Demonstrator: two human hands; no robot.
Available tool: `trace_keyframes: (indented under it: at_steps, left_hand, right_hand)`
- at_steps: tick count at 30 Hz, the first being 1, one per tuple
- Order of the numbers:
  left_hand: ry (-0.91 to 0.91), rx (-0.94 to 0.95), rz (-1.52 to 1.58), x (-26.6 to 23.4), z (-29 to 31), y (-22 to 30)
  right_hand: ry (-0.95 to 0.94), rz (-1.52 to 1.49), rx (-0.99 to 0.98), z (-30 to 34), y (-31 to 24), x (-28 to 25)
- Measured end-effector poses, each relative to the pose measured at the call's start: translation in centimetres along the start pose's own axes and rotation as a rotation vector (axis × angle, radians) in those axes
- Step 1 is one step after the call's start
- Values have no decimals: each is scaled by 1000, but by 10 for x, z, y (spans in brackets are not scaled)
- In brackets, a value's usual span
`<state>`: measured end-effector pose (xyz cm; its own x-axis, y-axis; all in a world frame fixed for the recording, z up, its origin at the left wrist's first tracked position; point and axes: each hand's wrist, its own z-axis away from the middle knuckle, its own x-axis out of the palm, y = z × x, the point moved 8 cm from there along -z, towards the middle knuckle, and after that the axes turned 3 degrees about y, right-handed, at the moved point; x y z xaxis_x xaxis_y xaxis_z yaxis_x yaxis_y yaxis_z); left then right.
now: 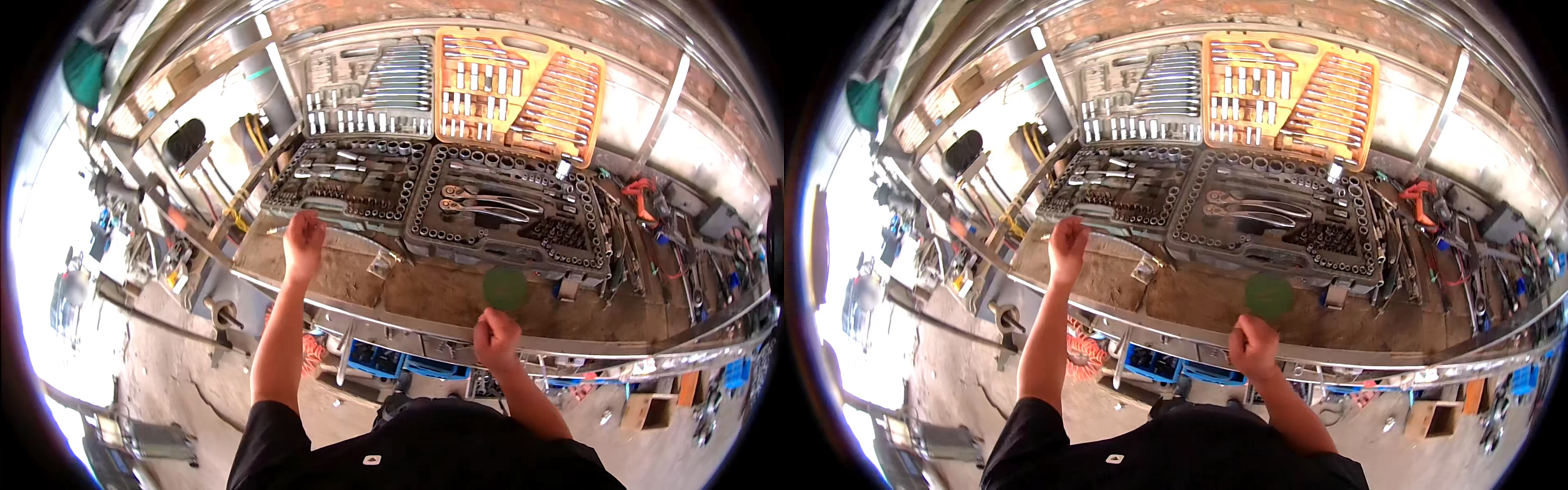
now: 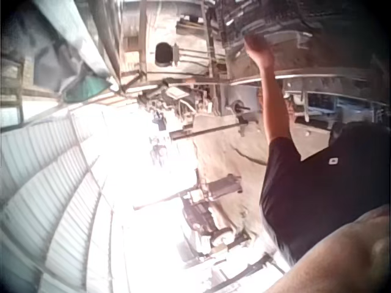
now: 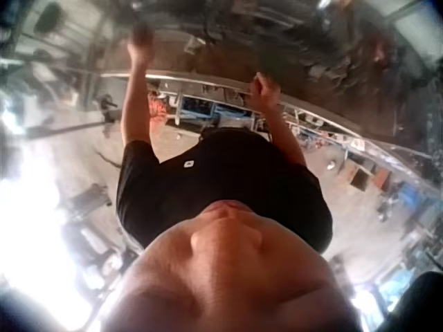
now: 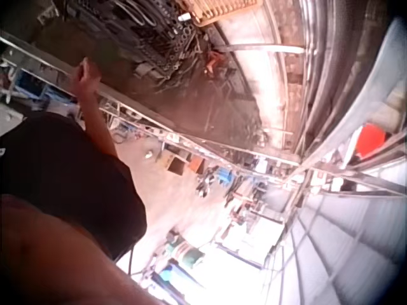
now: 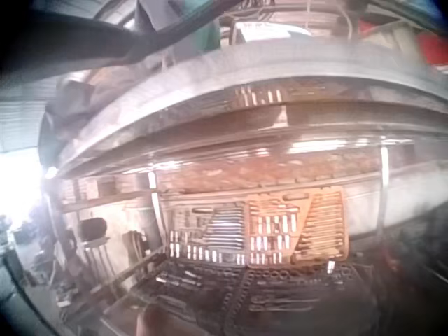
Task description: The person selects a lug wrench and an impact driver from a tool rack, then walks to a silver sedan. They use the lug wrench to loosen the lug nuts on the front left wheel, then use the impact driver to remove them. Finally, they operate a hydraulic jack to lift the car.
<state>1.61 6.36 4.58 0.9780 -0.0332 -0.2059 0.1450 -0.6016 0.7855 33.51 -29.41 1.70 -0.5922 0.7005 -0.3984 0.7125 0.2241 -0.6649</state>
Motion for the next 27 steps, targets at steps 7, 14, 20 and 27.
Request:
trace_keyframes:
  at_steps: [7, 14, 20, 27]
  left_hand:
    - [-76, 197, -308, 20, -188, -83]
    - [-238, 102, -590, 62, -344, -190]
    - [-423, 27, -980, 89, -386, -236]
    - [-377, 158, -990, 111, -399, -242]
  right_hand:
    - [188, 228, 59, -12, -9, 16]
    - [300, 337, 133, -12, -9, 16]
    - [358, 321, 169, -11, -3, 14]
    - [379, 339, 286, -7, 7, 9]
